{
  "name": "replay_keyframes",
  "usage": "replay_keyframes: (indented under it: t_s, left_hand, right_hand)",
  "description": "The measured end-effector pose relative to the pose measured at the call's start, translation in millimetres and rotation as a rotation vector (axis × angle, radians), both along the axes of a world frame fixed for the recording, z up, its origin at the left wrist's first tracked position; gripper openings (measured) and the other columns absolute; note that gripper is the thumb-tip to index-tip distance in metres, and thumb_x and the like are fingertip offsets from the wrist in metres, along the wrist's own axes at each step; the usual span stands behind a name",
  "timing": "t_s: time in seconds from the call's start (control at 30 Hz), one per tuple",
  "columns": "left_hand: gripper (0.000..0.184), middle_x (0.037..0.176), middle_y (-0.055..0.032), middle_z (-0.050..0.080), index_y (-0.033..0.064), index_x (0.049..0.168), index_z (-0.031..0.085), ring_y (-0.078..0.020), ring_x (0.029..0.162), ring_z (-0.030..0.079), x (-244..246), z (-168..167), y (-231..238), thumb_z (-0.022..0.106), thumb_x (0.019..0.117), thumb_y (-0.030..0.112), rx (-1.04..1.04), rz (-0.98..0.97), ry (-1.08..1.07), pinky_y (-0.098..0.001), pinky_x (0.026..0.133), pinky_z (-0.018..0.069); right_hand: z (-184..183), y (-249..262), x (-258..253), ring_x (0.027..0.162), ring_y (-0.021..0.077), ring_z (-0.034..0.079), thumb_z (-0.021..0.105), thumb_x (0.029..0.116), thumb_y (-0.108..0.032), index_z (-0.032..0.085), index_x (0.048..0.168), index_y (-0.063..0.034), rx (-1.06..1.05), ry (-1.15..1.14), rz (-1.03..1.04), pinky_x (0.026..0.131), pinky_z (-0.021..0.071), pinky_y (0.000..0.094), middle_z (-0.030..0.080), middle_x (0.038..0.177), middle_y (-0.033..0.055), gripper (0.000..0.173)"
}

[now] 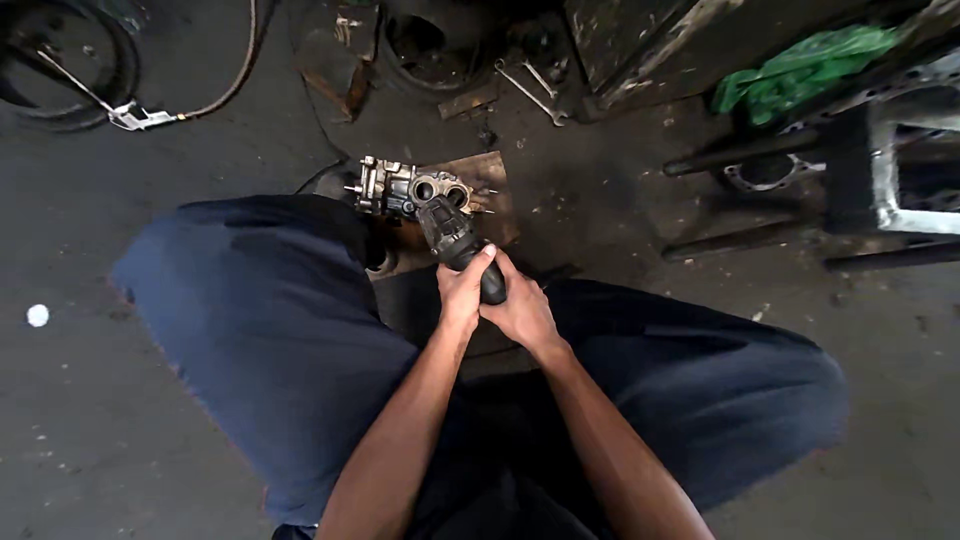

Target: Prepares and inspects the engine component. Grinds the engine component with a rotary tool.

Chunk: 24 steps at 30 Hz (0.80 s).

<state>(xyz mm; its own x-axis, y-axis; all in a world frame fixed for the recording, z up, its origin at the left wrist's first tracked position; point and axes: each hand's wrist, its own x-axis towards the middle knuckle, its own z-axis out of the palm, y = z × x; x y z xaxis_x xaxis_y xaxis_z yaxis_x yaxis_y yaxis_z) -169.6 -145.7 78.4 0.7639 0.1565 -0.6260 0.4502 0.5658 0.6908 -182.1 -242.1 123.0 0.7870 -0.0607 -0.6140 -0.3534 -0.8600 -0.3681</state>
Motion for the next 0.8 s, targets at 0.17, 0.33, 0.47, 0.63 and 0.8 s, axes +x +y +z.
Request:
replay_keyframes:
  t_s: [0.17,0.33,0.47,0.63,0.8]
  left_hand:
    - [0.052,0.105,-0.0164,0.072,0.0014,0.128,0.060,-0.0238,0.093,0.072,3.7,-9.9,-2.2,0.085,0.0851,0.019,0.010,-0.025,0.017,-0.0419,0.084,0.0617]
    - [0.051,0.107,-0.0153,0.072,0.0041,0.128,0.061,-0.0239,0.095,0.072,8.2,-16.9,-2.5,0.084,0.0864,0.023,-0.013,-0.036,0.020,-0.0427,0.085,0.0611]
    - [0.049,0.105,-0.0155,0.072,0.0030,0.126,0.062,-0.0236,0.092,0.072,5.3,-6.7,-3.2,0.084,0.0861,0.019,-0.022,-0.001,0.001,-0.0419,0.084,0.0613]
    - [0.047,0.105,-0.0153,0.073,0.0025,0.126,0.062,-0.0231,0.093,0.072,2.1,3.1,-2.5,0.083,0.0872,0.017,-0.017,0.005,0.001,-0.0419,0.084,0.0616]
    - [0.047,0.105,-0.0155,0.072,0.0032,0.127,0.061,-0.0237,0.093,0.072,2.6,4.0,-2.5,0.083,0.0874,0.018,-0.021,0.011,0.007,-0.0418,0.083,0.0616]
  right_hand:
    - [-8.4,-1.0,3.2,0.114,0.0346,0.067,0.081,0.0807,-0.035,0.029,0.162,-0.0375,-0.022,0.009,-0.003,0.093,0.0536,0.0583,0.067,0.132,0.0111,0.096]
    - [-14.9,-0.3,7.4,0.113,0.0352,0.067,0.081,0.0815,-0.036,0.030,0.161,-0.0390,-0.039,0.013,-0.015,0.093,0.0526,0.0592,0.069,0.127,0.0119,0.095]
    - [-7.0,0.4,3.6,0.110,0.0347,0.068,0.080,0.0808,-0.035,0.031,0.161,-0.0401,-0.042,-0.003,-0.012,0.090,0.0534,0.0592,0.069,0.128,0.0107,0.094]
    - [-1.5,0.8,-1.2,0.108,0.0351,0.069,0.081,0.0807,-0.037,0.031,0.161,-0.0388,-0.040,-0.039,-0.006,0.089,0.0537,0.0588,0.069,0.127,0.0119,0.095]
    - [0.1,0.9,-0.6,0.107,0.0344,0.069,0.079,0.0813,-0.037,0.032,0.161,-0.0388,-0.043,-0.040,0.001,0.088,0.0541,0.0588,0.069,0.128,0.0110,0.093]
